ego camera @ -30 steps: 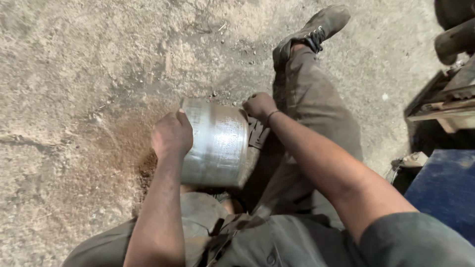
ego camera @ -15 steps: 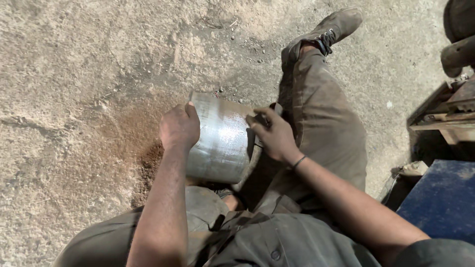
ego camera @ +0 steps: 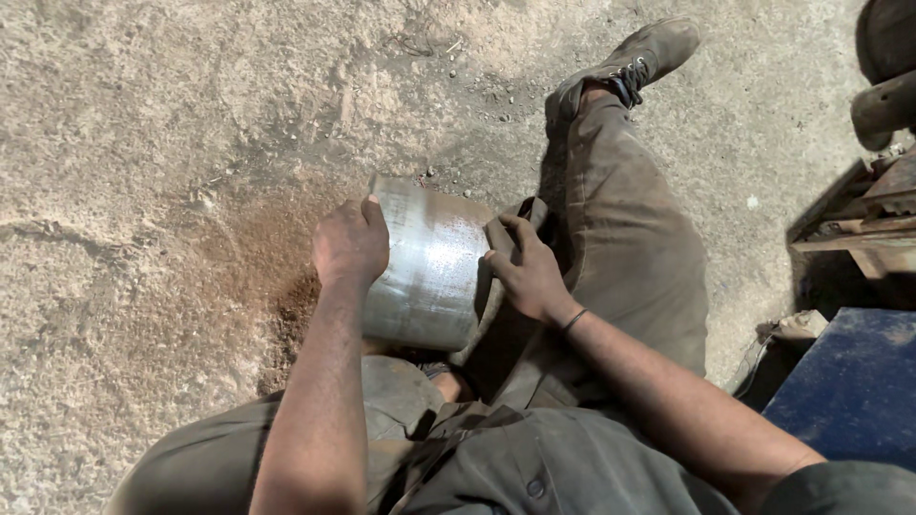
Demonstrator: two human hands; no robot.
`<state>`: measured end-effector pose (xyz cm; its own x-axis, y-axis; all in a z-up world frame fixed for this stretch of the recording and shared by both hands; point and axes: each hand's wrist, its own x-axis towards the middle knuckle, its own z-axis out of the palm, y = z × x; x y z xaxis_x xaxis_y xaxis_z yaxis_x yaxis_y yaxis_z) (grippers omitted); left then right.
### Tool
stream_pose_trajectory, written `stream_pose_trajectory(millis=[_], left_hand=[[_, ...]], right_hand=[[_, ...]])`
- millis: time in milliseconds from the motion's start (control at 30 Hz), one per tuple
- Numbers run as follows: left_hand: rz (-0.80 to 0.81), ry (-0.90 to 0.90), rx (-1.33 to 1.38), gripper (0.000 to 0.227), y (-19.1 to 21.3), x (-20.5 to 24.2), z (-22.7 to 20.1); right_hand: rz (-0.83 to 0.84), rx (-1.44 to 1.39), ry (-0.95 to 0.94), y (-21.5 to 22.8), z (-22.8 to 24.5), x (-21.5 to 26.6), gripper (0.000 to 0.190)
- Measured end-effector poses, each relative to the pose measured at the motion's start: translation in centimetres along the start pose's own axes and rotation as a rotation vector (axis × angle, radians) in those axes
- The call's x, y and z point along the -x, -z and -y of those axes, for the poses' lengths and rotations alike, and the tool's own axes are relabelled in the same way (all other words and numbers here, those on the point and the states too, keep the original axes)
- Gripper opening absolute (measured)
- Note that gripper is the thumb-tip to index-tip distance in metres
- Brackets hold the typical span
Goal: The person scrapes the exterior of a cylindrical metal automotive part with a small wedge scraper to remove rust, buildup, or coating residue, rotating the piece manually as debris falls onto the ground below.
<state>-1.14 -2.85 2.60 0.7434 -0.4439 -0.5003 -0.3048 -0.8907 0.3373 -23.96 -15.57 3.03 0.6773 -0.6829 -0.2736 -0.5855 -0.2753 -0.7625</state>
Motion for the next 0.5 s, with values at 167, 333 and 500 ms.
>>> stream_pose_trajectory(millis=[167, 333, 500], left_hand=[[-0.060, -0.010, 0.005, 0.056, -0.3, 0.0, 0.0], [-0.080, -0.016, 0.073, 0.055, -0.6, 0.1, 0.4], [-0.096, -0.032, 0.089, 0.053, -0.8, 0.2, 0.5]], right_hand=[[0.070, -0.163, 0.068, 0.3, -0.2, -0.4, 0.056], [-0.117, 0.173, 0.160, 0.8, 0.4, -0.3, 0.047], [-0.082, 0.201, 0.274, 1.0, 1.2, 0.7, 0.050]])
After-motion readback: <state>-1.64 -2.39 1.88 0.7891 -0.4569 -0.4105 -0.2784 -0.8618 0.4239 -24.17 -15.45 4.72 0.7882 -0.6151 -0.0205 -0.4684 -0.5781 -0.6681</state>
